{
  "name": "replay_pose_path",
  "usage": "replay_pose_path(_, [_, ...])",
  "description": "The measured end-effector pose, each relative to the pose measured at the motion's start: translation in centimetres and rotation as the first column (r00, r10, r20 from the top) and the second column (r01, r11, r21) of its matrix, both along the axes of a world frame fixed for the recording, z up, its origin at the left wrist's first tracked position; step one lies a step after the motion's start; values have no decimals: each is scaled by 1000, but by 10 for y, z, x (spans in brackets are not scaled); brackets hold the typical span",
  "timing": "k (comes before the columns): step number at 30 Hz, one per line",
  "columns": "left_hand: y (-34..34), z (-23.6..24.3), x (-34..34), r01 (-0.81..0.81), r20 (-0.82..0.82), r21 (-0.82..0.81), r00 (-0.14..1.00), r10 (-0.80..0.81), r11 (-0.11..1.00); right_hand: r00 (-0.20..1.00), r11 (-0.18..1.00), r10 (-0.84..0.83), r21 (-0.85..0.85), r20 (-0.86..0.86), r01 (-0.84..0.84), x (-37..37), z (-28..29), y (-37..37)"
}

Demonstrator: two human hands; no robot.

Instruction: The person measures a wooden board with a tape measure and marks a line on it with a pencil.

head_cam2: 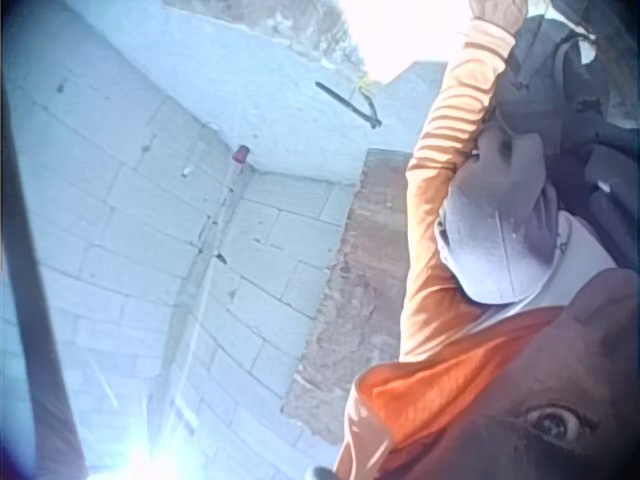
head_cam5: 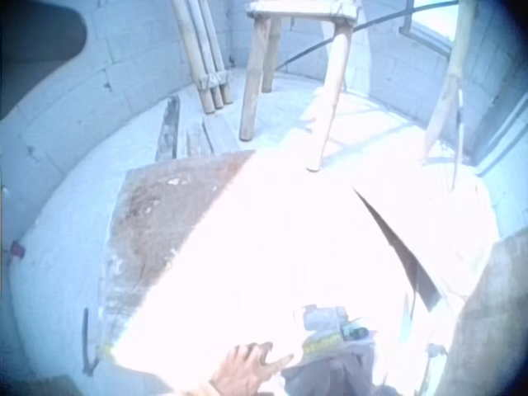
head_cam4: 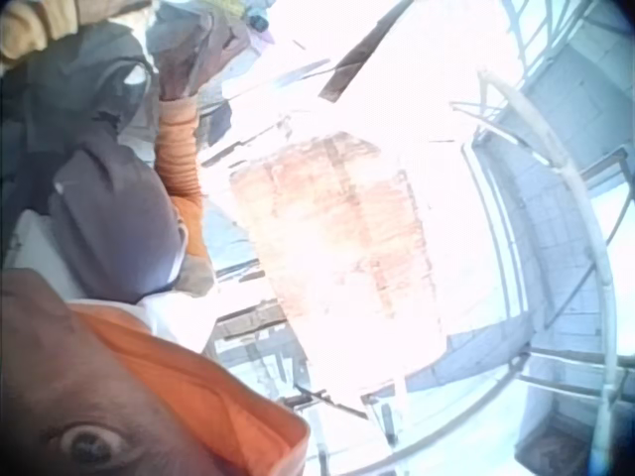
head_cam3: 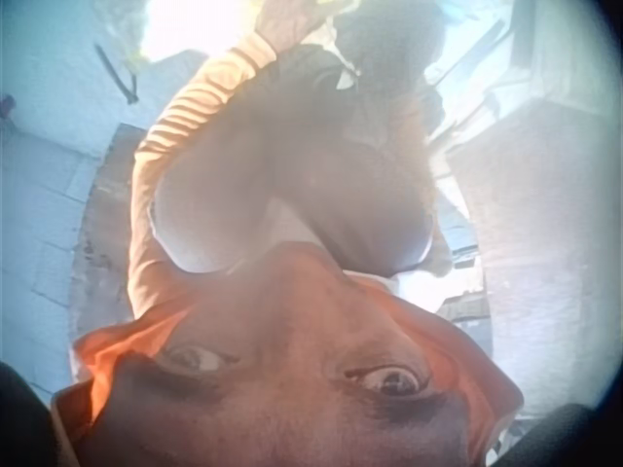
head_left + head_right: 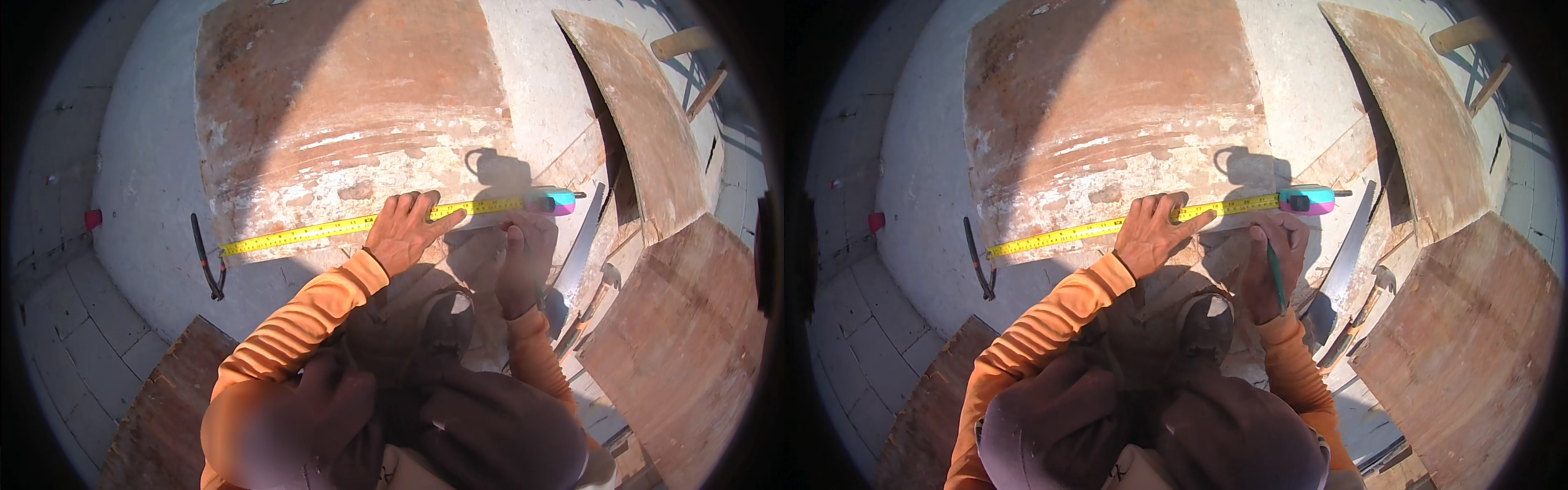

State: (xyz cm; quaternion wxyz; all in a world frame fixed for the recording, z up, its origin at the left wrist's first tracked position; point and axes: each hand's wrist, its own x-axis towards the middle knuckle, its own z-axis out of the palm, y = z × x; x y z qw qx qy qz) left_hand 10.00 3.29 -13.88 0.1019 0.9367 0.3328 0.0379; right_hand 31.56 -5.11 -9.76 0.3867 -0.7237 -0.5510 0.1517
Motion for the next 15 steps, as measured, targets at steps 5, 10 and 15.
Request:
replay_pose_path(5, [1, 2, 2, -10, 47, -10, 999, 10, 1000, 993, 999, 31, -14, -110, -32, -14, 1, -7])
replay_pose_path(10, [1, 2, 2, -4, 28, -10, 1000, 4, 1000, 979, 999, -26, 15, -202, 29, -19, -11, -11])
replay_pose_path(15, [0, 2, 3, -11, 38, 8, 999, 11, 1000, 968, 998, -63, 10, -243, 67, -23, -21, -12])
